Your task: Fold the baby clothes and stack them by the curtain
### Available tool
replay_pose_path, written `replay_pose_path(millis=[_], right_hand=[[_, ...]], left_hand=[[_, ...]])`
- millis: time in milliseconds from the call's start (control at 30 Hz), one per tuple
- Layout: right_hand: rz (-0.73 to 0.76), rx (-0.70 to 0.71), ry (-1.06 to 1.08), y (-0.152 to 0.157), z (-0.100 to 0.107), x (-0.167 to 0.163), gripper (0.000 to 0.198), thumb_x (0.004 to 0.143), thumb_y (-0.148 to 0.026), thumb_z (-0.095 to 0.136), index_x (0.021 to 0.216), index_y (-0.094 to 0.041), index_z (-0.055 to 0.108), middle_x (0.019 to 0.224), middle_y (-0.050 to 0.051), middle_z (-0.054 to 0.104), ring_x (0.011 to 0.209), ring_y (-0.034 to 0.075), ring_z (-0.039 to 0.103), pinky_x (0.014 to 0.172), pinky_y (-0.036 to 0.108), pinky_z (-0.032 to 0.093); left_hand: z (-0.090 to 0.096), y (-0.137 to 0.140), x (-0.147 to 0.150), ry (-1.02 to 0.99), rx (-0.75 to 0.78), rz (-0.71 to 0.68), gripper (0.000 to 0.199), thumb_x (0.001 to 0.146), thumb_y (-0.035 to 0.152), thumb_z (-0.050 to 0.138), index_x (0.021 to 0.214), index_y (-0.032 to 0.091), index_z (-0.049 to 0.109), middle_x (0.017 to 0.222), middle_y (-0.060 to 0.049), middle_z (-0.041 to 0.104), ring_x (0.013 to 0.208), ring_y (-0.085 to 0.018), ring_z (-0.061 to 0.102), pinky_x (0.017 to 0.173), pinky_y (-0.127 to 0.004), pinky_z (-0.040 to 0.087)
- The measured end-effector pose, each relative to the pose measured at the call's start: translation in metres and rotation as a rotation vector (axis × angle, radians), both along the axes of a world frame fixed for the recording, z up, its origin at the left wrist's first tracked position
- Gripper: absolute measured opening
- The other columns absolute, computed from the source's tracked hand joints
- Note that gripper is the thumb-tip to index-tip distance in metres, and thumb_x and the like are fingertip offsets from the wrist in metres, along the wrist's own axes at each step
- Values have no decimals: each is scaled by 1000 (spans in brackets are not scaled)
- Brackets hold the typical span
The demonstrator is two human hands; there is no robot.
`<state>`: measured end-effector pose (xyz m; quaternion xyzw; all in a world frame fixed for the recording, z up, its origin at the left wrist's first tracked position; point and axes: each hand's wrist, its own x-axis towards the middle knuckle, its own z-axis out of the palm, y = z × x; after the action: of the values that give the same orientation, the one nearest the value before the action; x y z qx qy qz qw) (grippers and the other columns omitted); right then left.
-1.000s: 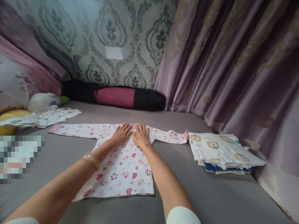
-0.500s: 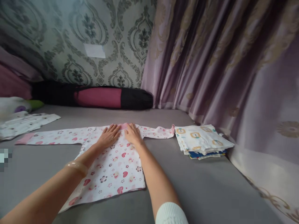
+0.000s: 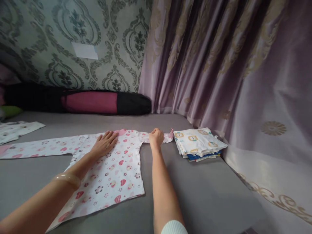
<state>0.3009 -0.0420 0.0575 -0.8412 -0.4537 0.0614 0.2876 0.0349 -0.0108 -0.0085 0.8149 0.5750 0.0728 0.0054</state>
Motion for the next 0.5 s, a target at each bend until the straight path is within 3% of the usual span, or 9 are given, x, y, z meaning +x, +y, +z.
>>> replay_pose_path(millis=[200, 333, 500], right_hand=[[-249, 86, -67, -12, -11, 16, 39, 83, -24, 47, 116, -12, 65, 129, 22, 51, 119, 36, 46, 95, 46, 38], [-292, 135, -90, -16, -23, 16, 48, 79, -26, 47, 122, -9, 60, 142, 25, 36, 126, 40, 35, 99, 51, 33], [-314, 165, -60, -17, -30, 11, 56, 77, -26, 45, 129, -7, 53, 146, 25, 29, 131, 41, 30, 102, 54, 31]], left_hand=[[0, 0, -1, -20, -8, -6, 54, 99, 40, 22, 148, 22, 36, 155, -11, 33, 145, -28, 22, 114, -52, 21], [-1, 1, -1, -26, -1, -11, 55, 98, 41, 22, 148, 22, 36, 155, -11, 33, 145, -28, 23, 113, -52, 21], [-1, 1, -1, -31, -21, -2, 55, 98, 41, 22, 148, 23, 35, 155, -11, 32, 145, -28, 22, 114, -52, 21]])
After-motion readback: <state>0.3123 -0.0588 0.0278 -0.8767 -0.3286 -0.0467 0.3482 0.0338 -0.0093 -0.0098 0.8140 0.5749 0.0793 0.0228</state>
